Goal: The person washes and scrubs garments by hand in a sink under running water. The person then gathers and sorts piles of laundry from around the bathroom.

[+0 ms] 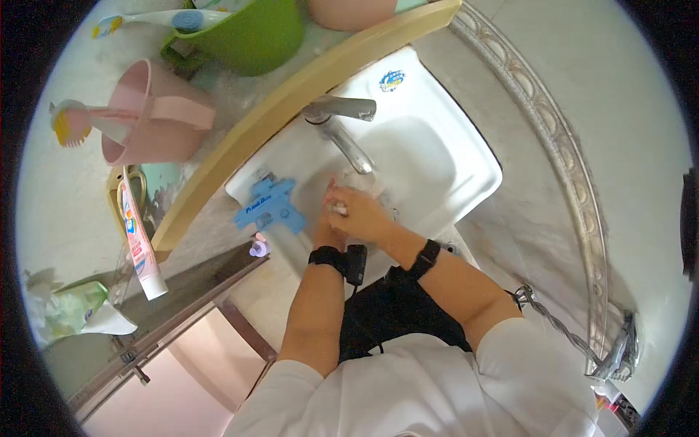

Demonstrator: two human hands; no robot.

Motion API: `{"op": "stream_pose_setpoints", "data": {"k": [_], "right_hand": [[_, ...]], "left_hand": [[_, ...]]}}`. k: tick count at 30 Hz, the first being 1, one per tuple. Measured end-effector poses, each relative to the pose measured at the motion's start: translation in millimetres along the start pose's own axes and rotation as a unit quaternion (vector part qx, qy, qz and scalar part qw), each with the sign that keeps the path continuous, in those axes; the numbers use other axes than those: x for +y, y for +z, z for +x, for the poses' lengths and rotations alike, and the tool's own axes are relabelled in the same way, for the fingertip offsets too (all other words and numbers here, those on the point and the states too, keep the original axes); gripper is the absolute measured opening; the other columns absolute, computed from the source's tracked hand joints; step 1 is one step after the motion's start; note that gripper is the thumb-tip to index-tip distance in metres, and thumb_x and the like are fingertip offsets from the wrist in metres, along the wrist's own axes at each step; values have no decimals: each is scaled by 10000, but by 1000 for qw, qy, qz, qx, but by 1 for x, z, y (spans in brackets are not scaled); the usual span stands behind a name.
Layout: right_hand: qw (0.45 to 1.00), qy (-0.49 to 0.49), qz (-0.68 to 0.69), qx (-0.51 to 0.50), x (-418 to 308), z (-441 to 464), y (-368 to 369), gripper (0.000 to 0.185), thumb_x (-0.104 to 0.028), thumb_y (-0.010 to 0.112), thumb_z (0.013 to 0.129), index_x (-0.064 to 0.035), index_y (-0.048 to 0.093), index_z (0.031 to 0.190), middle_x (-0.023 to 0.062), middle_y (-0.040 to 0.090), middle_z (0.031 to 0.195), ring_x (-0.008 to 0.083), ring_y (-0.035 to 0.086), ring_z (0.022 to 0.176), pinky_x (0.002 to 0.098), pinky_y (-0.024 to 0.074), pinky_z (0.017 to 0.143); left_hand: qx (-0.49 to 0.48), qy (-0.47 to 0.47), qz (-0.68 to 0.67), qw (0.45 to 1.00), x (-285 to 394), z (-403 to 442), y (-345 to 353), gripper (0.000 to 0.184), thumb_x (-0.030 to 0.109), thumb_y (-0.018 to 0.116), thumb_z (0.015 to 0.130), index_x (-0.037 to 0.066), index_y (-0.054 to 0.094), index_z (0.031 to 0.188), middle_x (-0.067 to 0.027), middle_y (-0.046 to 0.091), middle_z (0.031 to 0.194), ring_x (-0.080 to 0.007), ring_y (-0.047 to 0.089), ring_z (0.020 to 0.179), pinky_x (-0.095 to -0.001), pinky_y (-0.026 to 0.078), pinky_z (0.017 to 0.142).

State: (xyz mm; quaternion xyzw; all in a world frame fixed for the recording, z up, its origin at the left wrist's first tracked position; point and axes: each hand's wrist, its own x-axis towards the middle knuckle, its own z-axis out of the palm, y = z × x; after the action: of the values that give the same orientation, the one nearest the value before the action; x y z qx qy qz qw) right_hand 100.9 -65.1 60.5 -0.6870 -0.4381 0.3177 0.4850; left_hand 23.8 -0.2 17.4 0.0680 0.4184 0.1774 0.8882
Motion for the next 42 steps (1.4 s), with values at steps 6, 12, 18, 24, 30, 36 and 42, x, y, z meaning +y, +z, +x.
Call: {"op": "stream_pose_setpoints", "data": {"k": [6,12,18,24,30,36,42], "right_hand": [[979,97,-176,31,1,5,-4,239,-296,561,741,-81,600,837,176,615,741,386,582,639,452,474,663],[954,180,-229,69,56,16,-55,339,-376,480,837,-80,607,943,199,634,848,354,617,811,440,489,731],[952,171,-144,206,60,11,-101,302,-343,621,786,-66,613,908,170,645,819,309,633,797,382,490,710],[955,132,-77,256,37,-8,-112,214,-229,654,784,-34,599,852,5,559,650,87,502,589,258,423,555],[976,58,-18,208,-3,-22,-90,204,-218,661,789,-39,597,864,62,621,765,135,571,715,282,463,685],[978,51,186,80,-64,-41,-65,226,-182,700,772,-63,577,921,15,597,881,99,531,818,265,444,751],[873,203,412,167,-52,-25,-104,219,-204,666,799,-73,556,936,11,585,844,111,557,758,261,470,625]], "left_hand": [[-76,171,245,951,-26,-31,9,492,410,459,892,116,414,1285,-77,504,1205,-251,483,1117,-387,434,912],[39,-38,137,989,-4,-20,1,529,300,677,784,44,454,1191,-97,536,1086,-198,538,992,-305,452,853],[59,131,475,868,13,-27,-24,430,183,670,777,37,510,1148,-95,562,1038,-164,559,855,-284,470,740],[45,264,618,739,37,-37,-22,244,140,659,766,26,619,978,-74,627,858,-146,580,790,-267,471,692],[-10,200,738,644,17,-57,3,615,201,747,658,65,497,1203,-114,542,1127,-220,599,821,-321,478,765],[-90,458,621,629,-18,-55,23,807,217,812,516,70,465,1230,-113,533,1154,-304,585,935,-398,365,950],[-58,215,651,726,24,-82,44,698,177,742,540,26,496,1175,-108,625,966,-197,584,923,-309,419,850]]}}
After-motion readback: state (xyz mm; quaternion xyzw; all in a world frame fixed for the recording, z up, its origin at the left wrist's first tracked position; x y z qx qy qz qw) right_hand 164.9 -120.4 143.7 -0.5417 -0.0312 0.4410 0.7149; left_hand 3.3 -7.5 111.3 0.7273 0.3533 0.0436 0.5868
